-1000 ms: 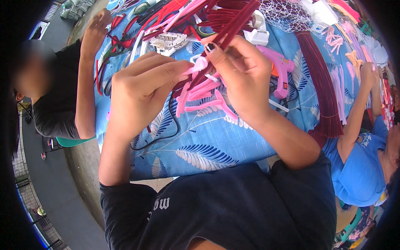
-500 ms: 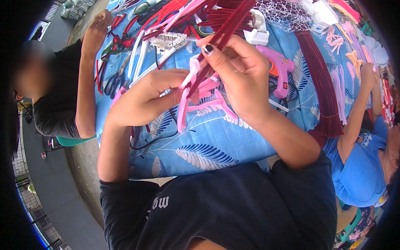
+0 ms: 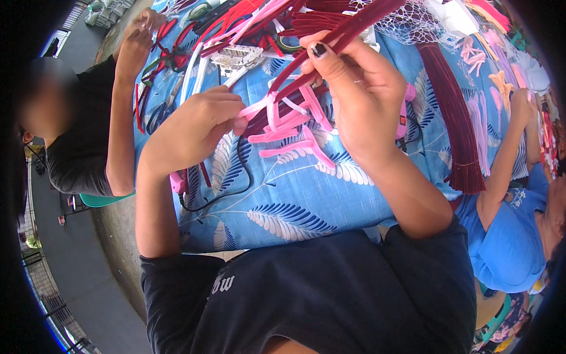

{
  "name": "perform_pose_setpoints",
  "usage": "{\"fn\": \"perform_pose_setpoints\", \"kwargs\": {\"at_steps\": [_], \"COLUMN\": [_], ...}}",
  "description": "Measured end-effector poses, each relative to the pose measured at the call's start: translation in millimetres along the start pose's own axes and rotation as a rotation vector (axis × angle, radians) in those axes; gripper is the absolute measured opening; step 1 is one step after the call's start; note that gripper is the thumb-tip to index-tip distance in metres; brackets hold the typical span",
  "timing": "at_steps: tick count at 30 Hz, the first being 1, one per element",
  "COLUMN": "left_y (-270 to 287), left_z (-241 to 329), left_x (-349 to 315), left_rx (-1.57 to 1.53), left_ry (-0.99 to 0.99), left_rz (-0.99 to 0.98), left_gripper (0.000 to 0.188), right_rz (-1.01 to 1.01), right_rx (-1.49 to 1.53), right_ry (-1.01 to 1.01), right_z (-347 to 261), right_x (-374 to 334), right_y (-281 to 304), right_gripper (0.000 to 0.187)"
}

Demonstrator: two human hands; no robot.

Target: The person assembles decorative ribbon items at a table by folding pink and red ribbon strips and securing them with glue from a pink glue gun.

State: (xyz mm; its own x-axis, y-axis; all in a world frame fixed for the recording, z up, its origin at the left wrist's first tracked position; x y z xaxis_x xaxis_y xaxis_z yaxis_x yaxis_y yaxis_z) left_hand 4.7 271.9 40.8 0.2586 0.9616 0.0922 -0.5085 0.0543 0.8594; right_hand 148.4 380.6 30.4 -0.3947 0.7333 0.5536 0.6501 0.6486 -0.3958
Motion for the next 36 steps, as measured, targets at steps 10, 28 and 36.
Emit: {"fn": "perform_pose_setpoints", "kwargs": {"at_steps": [10, 28, 36], "left_y": [-1, -3, 30], "left_z": [22, 83, 36], "left_x": [-19, -7, -8], "left_rx": [0.259, -0.141, -0.384], "left_ry": [0.236, -0.006, 0.195], "left_rz": [-0.023, 0.113, 0.382], "left_gripper": [0.019, 0.016, 0.006], "right_rz": [0.082, 0.019, 0.015], "right_rx": [-0.032, -0.092, -0.149], "right_ry": [0.117, 0.058, 0.016], "right_z": [-8, -2, 2], "right_x": [9, -2, -9], "right_y": [17, -3, -6], "right_gripper": [0.018, 0.018, 0.016]}}
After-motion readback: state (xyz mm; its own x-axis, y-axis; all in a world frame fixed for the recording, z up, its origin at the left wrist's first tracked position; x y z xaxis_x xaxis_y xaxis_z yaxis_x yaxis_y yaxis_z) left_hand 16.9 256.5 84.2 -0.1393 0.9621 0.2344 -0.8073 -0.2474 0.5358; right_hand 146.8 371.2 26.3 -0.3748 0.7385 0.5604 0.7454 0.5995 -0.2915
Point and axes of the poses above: each hand's wrist, its own x-axis towards the middle knuckle, its own y-axis out of the back of the hand, z = x × y, the point moved 7 cm from there along x, towards the middle knuckle, and after that the axes turned 5 degrees about y, right-handed, at the moved point
